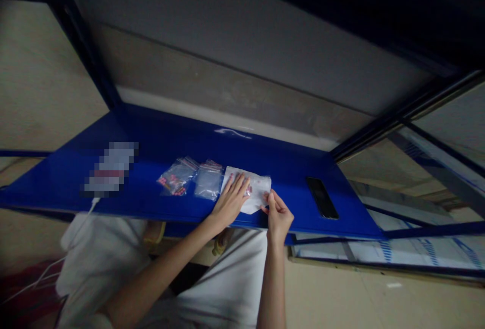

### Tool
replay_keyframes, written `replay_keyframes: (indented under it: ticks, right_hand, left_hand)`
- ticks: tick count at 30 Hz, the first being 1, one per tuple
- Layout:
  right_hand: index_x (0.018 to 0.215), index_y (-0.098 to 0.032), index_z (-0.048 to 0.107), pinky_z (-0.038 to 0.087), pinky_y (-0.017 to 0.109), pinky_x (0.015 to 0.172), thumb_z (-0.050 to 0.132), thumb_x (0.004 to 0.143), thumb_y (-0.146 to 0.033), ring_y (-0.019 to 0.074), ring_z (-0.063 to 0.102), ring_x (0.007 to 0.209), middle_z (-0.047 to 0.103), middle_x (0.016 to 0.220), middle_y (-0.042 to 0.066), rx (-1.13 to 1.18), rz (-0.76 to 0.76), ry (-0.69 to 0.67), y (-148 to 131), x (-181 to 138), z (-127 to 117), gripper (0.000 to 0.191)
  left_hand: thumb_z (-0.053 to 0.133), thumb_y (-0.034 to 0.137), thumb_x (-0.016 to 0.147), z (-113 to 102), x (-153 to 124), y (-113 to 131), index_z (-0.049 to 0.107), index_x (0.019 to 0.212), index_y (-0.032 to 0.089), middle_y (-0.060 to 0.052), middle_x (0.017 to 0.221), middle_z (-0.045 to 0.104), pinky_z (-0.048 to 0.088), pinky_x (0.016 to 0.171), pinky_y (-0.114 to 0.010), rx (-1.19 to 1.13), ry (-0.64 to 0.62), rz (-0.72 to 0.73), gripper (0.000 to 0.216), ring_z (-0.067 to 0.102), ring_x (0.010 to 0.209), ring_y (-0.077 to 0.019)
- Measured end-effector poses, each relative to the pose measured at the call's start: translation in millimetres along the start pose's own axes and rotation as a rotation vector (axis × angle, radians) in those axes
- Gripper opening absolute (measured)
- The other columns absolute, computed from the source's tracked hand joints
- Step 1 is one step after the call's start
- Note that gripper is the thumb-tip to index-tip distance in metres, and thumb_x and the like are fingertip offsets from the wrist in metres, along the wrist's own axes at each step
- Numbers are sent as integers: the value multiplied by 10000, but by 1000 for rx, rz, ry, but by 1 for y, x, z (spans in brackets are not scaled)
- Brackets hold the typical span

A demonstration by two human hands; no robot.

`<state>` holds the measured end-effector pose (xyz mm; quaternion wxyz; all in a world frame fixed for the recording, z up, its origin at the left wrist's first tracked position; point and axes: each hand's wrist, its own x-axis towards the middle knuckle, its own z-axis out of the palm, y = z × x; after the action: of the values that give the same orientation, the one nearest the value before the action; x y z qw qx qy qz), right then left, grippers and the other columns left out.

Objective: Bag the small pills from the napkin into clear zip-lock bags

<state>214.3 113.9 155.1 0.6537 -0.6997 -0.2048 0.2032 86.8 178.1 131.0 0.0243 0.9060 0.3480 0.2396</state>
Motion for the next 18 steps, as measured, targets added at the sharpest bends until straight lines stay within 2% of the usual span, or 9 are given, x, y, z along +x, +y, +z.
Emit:
replay_keyframes:
  ticks: [4,9,13,18]
  right_hand:
    - [887,-90,717,580,292,544,764,567,-487,268,695,776,733,806,122,-50,-62,23,-3,3,0,512]
    - [786,-101,718,559,289,496,781,540,-475,244,685,652,725,710,102,-94,-123,66,-10,5,1,451]
    - [746,-110,704,558,289,498,780,535,-477,239,676,638,709,660,77,-118,-161,116,-19,3,4,430]
    - [798,-116,686,567,279,511,723,619,-508,228,669,688,696,730,83,-201,-266,81,-30,-5,9,433]
  left_hand:
    - [316,371,948,3,-1,0,292,1399,80,-141,1466,305,205,1149,-436,-9,1,-34,537,196,1384,-241]
    - [351,416,932,7,-1,2,267,1414,104,-130,1483,266,233,1134,-439,-22,18,-94,581,152,1391,-264]
    - [361,422,927,7,-1,2,258,1414,82,-138,1484,258,221,1138,-437,-25,16,-94,603,146,1392,-263]
    - [345,374,940,7,0,1,265,1411,80,-134,1477,280,218,1138,-439,-31,10,-89,561,157,1390,-263]
